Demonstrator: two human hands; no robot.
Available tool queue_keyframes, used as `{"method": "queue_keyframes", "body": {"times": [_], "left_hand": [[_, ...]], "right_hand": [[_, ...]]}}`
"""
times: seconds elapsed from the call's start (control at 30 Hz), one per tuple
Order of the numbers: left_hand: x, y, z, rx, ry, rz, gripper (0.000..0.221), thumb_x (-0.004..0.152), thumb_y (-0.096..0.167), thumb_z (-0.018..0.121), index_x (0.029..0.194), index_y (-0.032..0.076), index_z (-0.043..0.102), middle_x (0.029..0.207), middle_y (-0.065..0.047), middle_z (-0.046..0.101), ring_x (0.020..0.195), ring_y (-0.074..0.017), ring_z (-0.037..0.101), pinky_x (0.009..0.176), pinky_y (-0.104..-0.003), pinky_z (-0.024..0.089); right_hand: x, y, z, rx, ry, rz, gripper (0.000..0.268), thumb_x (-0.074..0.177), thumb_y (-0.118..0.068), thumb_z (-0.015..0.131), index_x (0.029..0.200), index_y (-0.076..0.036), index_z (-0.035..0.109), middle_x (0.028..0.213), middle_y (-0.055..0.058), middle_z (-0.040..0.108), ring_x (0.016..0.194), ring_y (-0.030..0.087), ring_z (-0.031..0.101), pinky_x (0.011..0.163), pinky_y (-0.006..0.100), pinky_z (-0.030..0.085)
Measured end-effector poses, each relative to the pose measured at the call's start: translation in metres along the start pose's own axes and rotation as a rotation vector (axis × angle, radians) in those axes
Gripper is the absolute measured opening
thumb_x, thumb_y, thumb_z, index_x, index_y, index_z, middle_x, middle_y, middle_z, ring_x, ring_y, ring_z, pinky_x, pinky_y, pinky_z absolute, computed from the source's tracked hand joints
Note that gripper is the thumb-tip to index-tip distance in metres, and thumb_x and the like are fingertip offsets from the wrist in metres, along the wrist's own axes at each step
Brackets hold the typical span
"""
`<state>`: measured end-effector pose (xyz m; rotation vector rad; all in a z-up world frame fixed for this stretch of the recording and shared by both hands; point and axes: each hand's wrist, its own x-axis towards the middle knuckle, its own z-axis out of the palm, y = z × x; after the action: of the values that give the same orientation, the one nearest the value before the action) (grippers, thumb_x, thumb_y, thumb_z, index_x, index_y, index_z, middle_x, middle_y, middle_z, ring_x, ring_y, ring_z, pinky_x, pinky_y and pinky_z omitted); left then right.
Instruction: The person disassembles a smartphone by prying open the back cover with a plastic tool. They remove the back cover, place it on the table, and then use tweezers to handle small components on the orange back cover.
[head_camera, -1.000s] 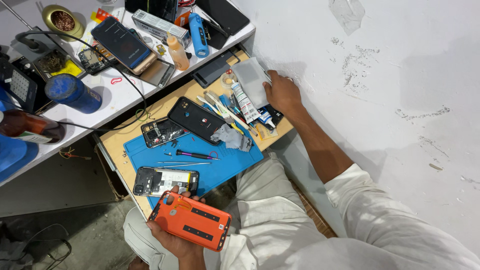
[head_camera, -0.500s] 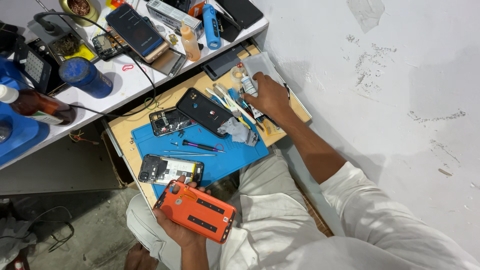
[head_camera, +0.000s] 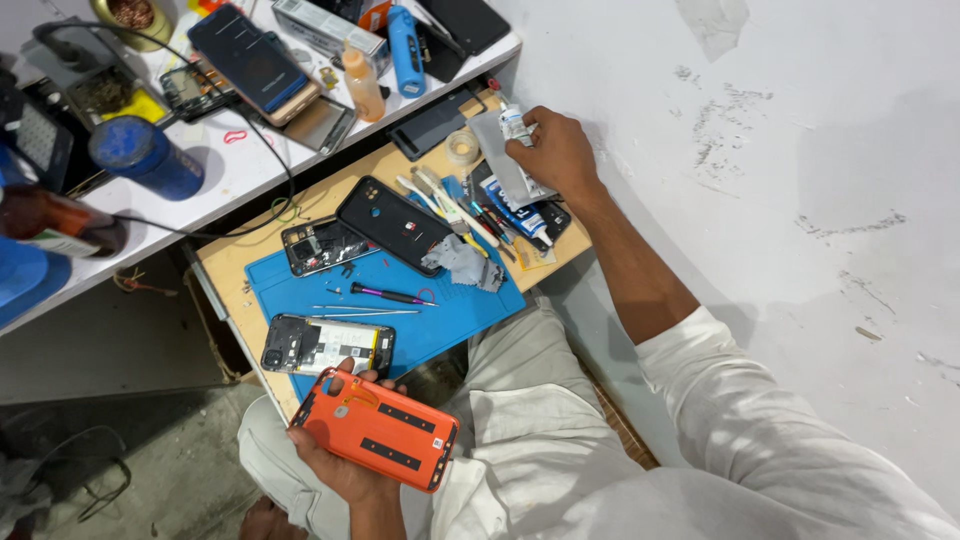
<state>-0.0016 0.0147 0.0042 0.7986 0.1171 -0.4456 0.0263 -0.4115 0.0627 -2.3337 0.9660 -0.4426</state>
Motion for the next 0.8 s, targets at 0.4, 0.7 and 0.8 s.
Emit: {"method": "queue_keyframes", "body": {"times": [0.4,0.7,0.8], "left_hand": [[0.003,0.004,0.002,0.030,0.054,-0.025,0.097,0.096,0.080,0.040,0.145,-0.004,0.048,0.116,-0.019,0.060,0.100,-0.0359,0.063,0.090,-0.057,0.053],[0.002,0.004,0.005,0.108,0.093,-0.029,0.103,0.093,0.082,0.039,0.147,-0.005,0.046,0.115,-0.020,0.060,0.099,-0.0353,0.063,0.090,-0.055,0.054],[0.003,-0.001,0.000,0.060,0.059,-0.033,0.103,0.092,0.082,0.039,0.149,-0.004,0.047,0.116,-0.019,0.061,0.099,-0.0343,0.063,0.090,-0.054,0.054]], "right_hand": [[0.005,0.013,0.015,-0.196,-0.092,-0.049,0.057,0.082,-0.043,0.079,0.126,-0.009,0.066,0.102,0.014,0.070,0.092,0.029,0.069,0.076,0.043,0.054],[-0.009,0.002,0.006,-0.265,-0.150,-0.169,0.083,0.076,-0.050,0.085,0.141,-0.011,0.054,0.136,0.021,0.051,0.116,0.038,0.060,0.090,0.048,0.054],[-0.016,0.003,0.009,-0.309,-0.095,-0.355,0.077,0.072,-0.049,0.088,0.135,-0.014,0.061,0.142,0.023,0.048,0.121,0.042,0.055,0.093,0.051,0.052]]}}
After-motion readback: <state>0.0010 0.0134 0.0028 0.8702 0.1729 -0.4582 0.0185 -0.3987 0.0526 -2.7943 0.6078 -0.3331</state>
